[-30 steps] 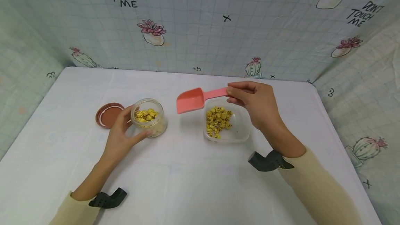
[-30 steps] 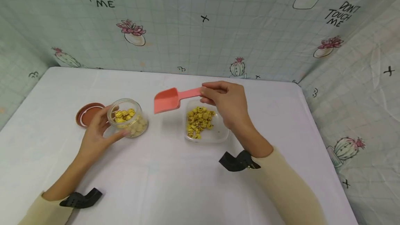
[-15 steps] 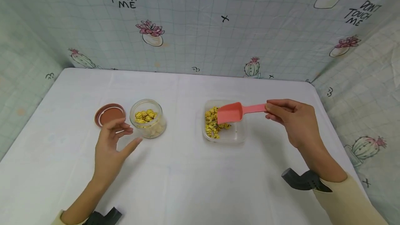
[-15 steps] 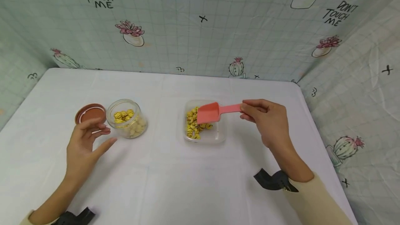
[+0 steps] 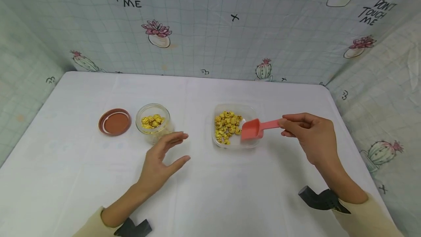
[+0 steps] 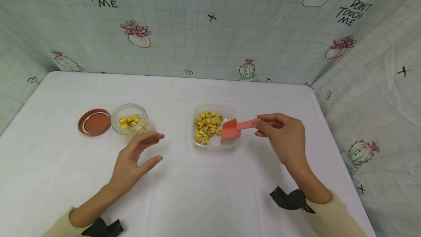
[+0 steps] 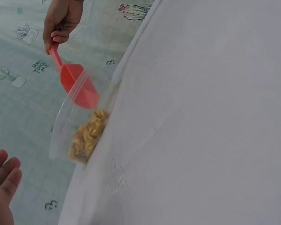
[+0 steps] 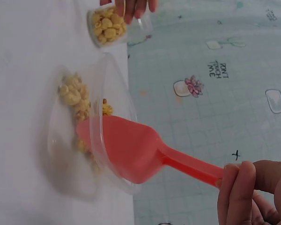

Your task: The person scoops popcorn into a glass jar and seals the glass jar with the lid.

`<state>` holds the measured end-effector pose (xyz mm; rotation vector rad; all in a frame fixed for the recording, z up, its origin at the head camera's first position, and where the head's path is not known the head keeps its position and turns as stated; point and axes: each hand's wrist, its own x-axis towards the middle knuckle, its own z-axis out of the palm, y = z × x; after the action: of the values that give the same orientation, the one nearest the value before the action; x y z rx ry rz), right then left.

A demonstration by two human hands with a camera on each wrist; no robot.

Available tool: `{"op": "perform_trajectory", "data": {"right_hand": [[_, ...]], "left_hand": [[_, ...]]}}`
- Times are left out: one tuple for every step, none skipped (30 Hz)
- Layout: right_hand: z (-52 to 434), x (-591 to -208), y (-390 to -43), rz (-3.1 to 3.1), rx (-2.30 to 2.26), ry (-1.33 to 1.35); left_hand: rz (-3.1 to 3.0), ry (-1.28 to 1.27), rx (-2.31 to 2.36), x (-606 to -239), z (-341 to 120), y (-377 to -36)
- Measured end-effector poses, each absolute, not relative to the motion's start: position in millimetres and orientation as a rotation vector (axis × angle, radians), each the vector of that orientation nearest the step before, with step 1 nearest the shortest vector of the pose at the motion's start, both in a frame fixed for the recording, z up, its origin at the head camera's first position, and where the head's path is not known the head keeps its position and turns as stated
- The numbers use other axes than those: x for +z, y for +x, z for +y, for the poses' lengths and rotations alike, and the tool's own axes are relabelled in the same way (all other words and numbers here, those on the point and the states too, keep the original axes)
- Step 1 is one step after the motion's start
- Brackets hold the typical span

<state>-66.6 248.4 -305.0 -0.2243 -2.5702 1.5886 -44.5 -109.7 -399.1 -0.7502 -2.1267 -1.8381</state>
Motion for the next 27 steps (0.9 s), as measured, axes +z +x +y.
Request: {"op": "perform_trajectory", "data": {"right_hand": [[246.3,-305.8,-65.9,-2.600,1.523,-0.205],[244.1,-306.5,-65.3,-2.630,1.452,-0.190],[242.2,-307.2,-64.7,-2.648,1.399,-0.176],[240.4,-307.9,-64.3,-2.662,1.357,-0.170],[238.6,-308.9,-63.9,-2.669,1.328,-0.166],[237.0,-310.1,-63.6,-2.677,1.300,-0.164],[235.7,-311.7,-63.3,-2.681,1.290,-0.160],[234.7,-313.6,-62.9,-2.683,1.285,-0.163],[233.8,-315.8,-62.3,-2.685,1.283,-0.169],[233.1,-318.2,-61.7,-2.683,1.290,-0.176],[232.6,-320.7,-60.9,-2.678,1.302,-0.188],[232.2,-323.2,-60.0,-2.671,1.320,-0.208],[231.9,-325.8,-58.9,-2.662,1.333,-0.228],[231.8,-328.2,-57.7,-2.650,1.348,-0.251],[231.7,-330.6,-56.6,-2.636,1.362,-0.273],[231.5,-332.8,-55.5,-2.617,1.383,-0.296],[231.4,-334.9,-54.4,-2.597,1.407,-0.322],[231.1,-336.8,-53.6,-2.575,1.432,-0.341],[230.9,-338.8,-52.9,-2.554,1.460,-0.361],[230.3,-341.1,-52.6,-2.532,1.483,-0.384],[229.8,-343.6,-52.5,-2.512,1.502,-0.405],[229.5,-346.0,-52.5,-2.493,1.527,-0.428],[229.2,-348.3,-52.6,-2.478,1.547,-0.446],[229.1,-350.5,-52.9,-2.469,1.560,-0.460],[229.1,-352.8,-53.1,-2.463,1.569,-0.473],[229.2,-354.7,-53.5,-2.460,1.573,-0.477],[229.6,-356.2,-53.8,-2.459,1.581,-0.475]], "left_hand": [[-2.165,-0.748,-1.838,-400.0,-104.3,-48.4],[-2.202,-0.743,-1.839,-400.6,-98.9,-52.4],[-2.231,-0.739,-1.838,-401.3,-93.7,-56.5],[-2.254,-0.739,-1.832,-402.5,-88.7,-60.8],[-2.272,-0.735,-1.835,-403.4,-83.7,-64.6],[-2.298,-0.728,-1.830,-404.9,-79.1,-68.4],[-2.325,-0.722,-1.821,-406.4,-74.6,-71.5],[-2.359,-0.711,-1.808,-408.3,-70.5,-74.4],[-2.389,-0.699,-1.798,-410.6,-66.7,-77.1],[-2.422,-0.684,-1.789,-412.7,-63.4,-79.2],[-2.449,-0.671,-1.786,-414.9,-60.2,-81.0],[-2.469,-0.660,-1.788,-417.2,-57.4,-82.5],[-2.486,-0.652,-1.792,-419.0,-54.9,-83.7],[-2.501,-0.640,-1.800,-420.7,-52.8,-84.7],[-2.511,-0.632,-1.806,-422.1,-51.0,-85.4],[-2.518,-0.628,-1.814,-423.3,-49.4,-86.0],[-2.522,-0.629,-1.820,-424.3,-48.0,-86.7],[-2.527,-0.626,-1.827,-424.6,-46.7,-87.2],[-2.528,-0.628,-1.833,-425.1,-45.6,-87.8],[-2.531,-0.628,-1.836,-425.4,-44.7,-88.1],[-2.531,-0.629,-1.837,-425.5,-43.8,-88.4],[-2.529,-0.631,-1.840,-425.7,-43.0,-88.7],[-2.525,-0.636,-1.845,-425.9,-42.1,-88.9],[-2.522,-0.642,-1.849,-426.1,-41.4,-89.0],[-2.517,-0.650,-1.850,-426.3,-40.9,-88.9],[-2.514,-0.656,-1.846,-426.6,-40.4,-88.9],[-2.509,-0.660,-1.845,-426.9,-40.0,-88.8]]}}
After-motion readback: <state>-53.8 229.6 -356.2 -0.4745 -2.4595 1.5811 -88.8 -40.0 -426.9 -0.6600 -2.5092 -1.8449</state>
